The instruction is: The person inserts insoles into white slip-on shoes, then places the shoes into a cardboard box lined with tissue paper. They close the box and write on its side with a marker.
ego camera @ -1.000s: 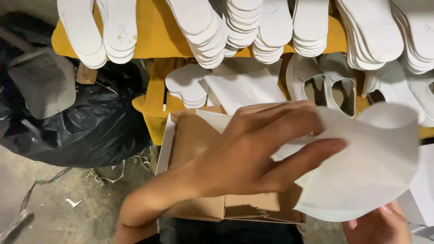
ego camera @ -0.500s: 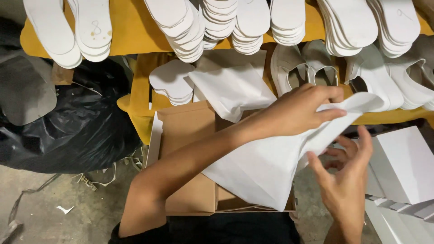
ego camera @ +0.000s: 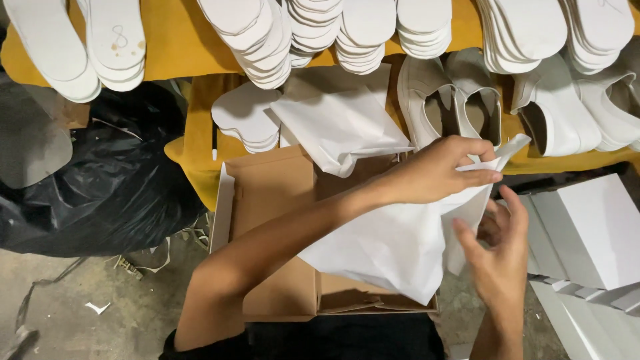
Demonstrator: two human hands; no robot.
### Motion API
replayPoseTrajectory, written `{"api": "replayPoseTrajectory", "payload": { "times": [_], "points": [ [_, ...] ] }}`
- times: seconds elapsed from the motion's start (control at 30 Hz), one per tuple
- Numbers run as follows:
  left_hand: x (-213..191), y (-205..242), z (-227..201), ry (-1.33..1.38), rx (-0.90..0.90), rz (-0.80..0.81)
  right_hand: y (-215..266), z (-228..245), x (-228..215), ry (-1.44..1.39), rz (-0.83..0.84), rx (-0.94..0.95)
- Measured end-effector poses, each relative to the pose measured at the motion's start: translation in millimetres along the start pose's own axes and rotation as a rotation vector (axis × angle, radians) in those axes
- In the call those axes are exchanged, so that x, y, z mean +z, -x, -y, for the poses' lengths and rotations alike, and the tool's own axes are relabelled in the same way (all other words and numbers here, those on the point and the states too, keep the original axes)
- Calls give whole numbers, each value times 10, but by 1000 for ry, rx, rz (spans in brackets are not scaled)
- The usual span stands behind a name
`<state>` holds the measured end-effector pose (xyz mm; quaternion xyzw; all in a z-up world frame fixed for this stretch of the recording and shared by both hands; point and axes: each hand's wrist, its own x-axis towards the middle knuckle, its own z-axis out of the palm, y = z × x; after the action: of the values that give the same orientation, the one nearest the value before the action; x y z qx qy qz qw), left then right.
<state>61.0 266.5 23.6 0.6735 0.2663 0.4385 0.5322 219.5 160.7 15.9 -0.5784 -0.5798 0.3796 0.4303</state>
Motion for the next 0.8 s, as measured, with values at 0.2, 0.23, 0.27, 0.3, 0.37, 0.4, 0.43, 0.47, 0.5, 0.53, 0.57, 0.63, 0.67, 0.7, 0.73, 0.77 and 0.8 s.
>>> {"api": "replayPoseTrajectory", "payload": {
  "times": [0.2,0.23,0.27,0.3,0.37,0.4,0.43,0.47,0.5,0.53,0.57,0.63,0.67,0.7,0.73,0.77,0.8],
  "points": [
    [-472,119,67,-166,-345,-3,-22,-249,-458,23,-46,304],
    [-523,191,18,-162,-347,-1,-46,-365,-542,25,-46,309],
    [-572,263,-29,-190,-461,30,-66,-485,-626,78,-82,373],
    [-623,334,-75,-217,-575,64,-85,-605,-710,131,-118,438],
    [-647,527,83,-320,-548,26,-136,-885,-760,45,-165,518],
    [-663,626,163,-427,-518,-16,-177,-1026,-782,-43,-209,593],
    [-541,816,81,-423,-522,-19,-157,-1017,-742,-39,-205,595],
    [-420,1007,-1,-798,-254,-138,-146,-1007,-701,-86,-209,655],
    [-298,1192,-84,-1159,36,-247,-138,-998,-659,-132,-213,715],
    [-97,1390,-225,-1158,24,-249,-137,-1092,-646,-128,-204,722],
    [106,1580,-371,-1167,53,-237,-136,-1185,-635,-117,-198,749],
    [439,1858,-482,-1183,72,-224,-130,-1356,-594,-110,-181,780],
    [575,1941,-438,-1079,37,-190,-125,-1428,-586,-149,-178,782],
    [712,2028,-393,-975,3,-158,-117,-1502,-576,-188,-176,784],
    [778,2025,-337,-969,-5,-159,-100,-1380,-533,-181,-173,792],
    [845,2027,-284,-926,2,-194,-82,-1256,-488,-138,-175,832],
    [913,2010,-229,-882,16,-232,-84,-1122,-457,-93,-180,866]
  ]
}}
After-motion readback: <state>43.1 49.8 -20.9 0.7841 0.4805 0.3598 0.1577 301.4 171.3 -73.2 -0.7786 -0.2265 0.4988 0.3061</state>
